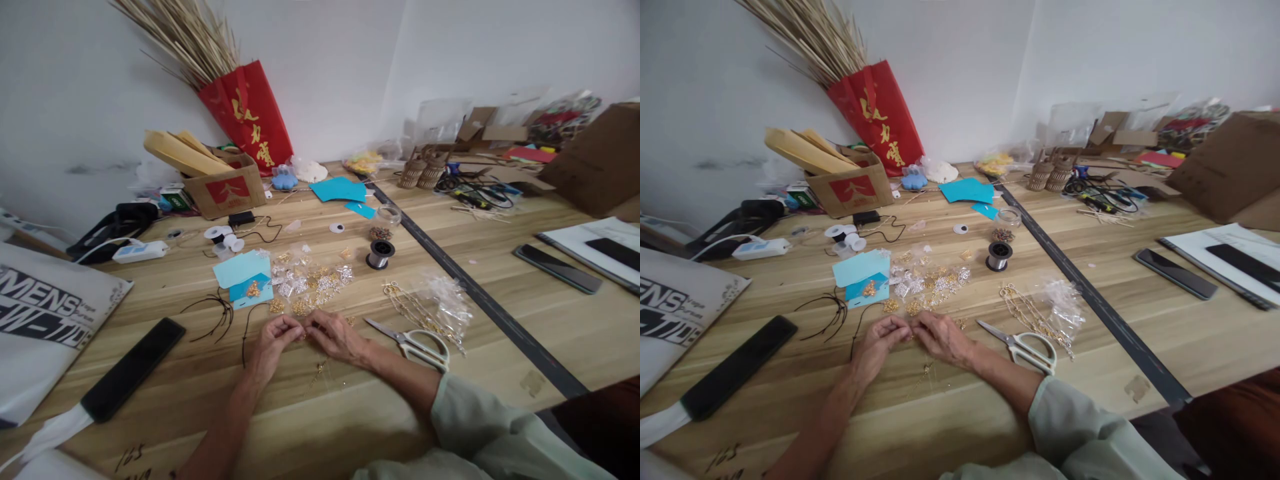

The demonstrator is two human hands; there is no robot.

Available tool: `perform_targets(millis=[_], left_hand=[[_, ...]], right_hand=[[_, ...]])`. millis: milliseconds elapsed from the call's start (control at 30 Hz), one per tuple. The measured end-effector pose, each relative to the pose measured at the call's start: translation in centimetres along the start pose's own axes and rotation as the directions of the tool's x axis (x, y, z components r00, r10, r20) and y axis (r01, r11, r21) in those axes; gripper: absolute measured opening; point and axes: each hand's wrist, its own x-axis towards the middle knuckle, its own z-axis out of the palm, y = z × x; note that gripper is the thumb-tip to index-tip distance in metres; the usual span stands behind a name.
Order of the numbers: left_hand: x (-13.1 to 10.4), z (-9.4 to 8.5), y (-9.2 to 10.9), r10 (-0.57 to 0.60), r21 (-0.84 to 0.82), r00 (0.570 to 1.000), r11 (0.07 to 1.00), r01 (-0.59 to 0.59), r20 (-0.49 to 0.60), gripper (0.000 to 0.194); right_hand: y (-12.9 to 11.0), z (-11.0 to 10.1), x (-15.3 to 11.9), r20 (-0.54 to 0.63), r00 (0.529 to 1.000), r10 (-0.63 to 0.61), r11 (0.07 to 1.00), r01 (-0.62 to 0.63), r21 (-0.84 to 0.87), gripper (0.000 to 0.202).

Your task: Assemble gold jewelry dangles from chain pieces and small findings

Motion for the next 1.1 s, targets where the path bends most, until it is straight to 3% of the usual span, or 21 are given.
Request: perform_targets(millis=[267, 567, 833, 933, 1100], left_hand=[[0.12, 0.08, 0.07, 0.058, 0.062, 0.997, 0.997, -0.055, -0.054, 0.012], [-0.41, 0.68, 0.21, 0.181, 0.260, 0.973, 0.955, -0.140, -0.141, 0.009], [-0.38, 0.77, 0.40, 0.182, 0.271, 0.973, 0.953, -0.138, -0.143, 0.008], [-0.21, 0.73, 0.49, 0.142, 0.231, 0.981, 0.967, -0.109, -0.133, 0.009], [-0.06, 0.80, 0.25, 0.121, 0.135, 0.986, 0.985, -0.105, -0.112, 0.014]], right_hand=[[-0.20, -0.09, 0.17, -0.021, 1.000, -0.002, 0.999, 0.003, 0.048, 0.009], [0.26, 0.11, 0.20, -0.070, 0.997, -0.043, 0.999, 0.045, 0.030, 0.009], [0.44, 0.26, 0.26, -0.073, 0.995, -0.065, 0.997, 0.067, 0.023, 0.010], [0.39, 0.36, 0.29, -0.087, 0.996, -0.027, 0.998, 0.032, 0.059, 0.010], [0.26, 0.52, 0.25, -0.074, 0.988, 0.135, 0.977, -0.121, 0.174, 0.008]])
